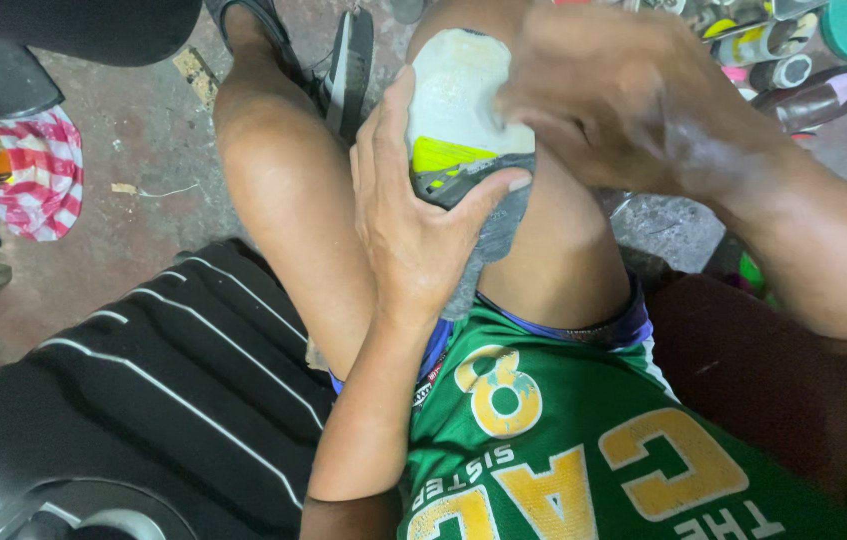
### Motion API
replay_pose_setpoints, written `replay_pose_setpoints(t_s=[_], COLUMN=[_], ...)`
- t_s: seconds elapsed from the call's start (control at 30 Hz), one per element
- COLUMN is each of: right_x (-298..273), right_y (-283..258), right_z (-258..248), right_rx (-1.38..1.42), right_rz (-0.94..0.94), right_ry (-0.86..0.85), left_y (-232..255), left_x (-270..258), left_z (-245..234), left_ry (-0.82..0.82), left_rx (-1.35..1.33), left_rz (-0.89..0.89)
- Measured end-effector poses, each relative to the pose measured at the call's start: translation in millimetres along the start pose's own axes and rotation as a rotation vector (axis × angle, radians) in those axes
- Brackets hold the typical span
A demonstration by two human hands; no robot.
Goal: The person scrubs the sole of a sneaker using a brush and a cloth. They repeatedly wipe and scrub the bottom surface of the shoe while seated on the floor.
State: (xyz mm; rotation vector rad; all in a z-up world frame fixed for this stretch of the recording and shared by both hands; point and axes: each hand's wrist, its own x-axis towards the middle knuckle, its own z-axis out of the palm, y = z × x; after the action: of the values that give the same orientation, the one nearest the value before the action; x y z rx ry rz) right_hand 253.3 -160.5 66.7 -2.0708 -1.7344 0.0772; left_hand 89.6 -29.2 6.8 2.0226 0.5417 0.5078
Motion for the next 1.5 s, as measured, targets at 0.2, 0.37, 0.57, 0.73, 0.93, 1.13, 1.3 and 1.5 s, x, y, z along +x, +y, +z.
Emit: replay_pose_setpoints(t_s=[0.2,0.37,0.57,0.73,0.93,1.13,1.3,1.5], right_x=[-3,-1,-30,-14,-21,-46,-32,-35], right_y=[0,5,0,21,4,-4,2,-9], right_z=[3,17,11,40,22,-13,3,6], right_rx=[0.008,-0.084,-0.001,-0.062,-0.04,0.191,0.07,-0.096], right_rz=[-0.032,-0.056,0.025,0.029,-0.045,0.074,0.374,-0.017], right_ry=[-0.002,0.077,0.011,0.086,0.118,0.029,-0.069,0.173], left_y=[-9,-14,-21,-20,-24,-23,-19,-19], left_x=[3,3,5,7,7,6,5,5], left_z=[5,6,4,4,1,0,3,2], left_ry=[-0.028,-0.027,-0.044,-0.071,-0.07,-0.079,-0.098,-0.074], left_rx=[0.012,0.011,0.044,0.039,0.01,0.032,0.089,0.106], left_rz=[0.078,0.117,0.15,0.167,0.14,0.242,0.27,0.271])
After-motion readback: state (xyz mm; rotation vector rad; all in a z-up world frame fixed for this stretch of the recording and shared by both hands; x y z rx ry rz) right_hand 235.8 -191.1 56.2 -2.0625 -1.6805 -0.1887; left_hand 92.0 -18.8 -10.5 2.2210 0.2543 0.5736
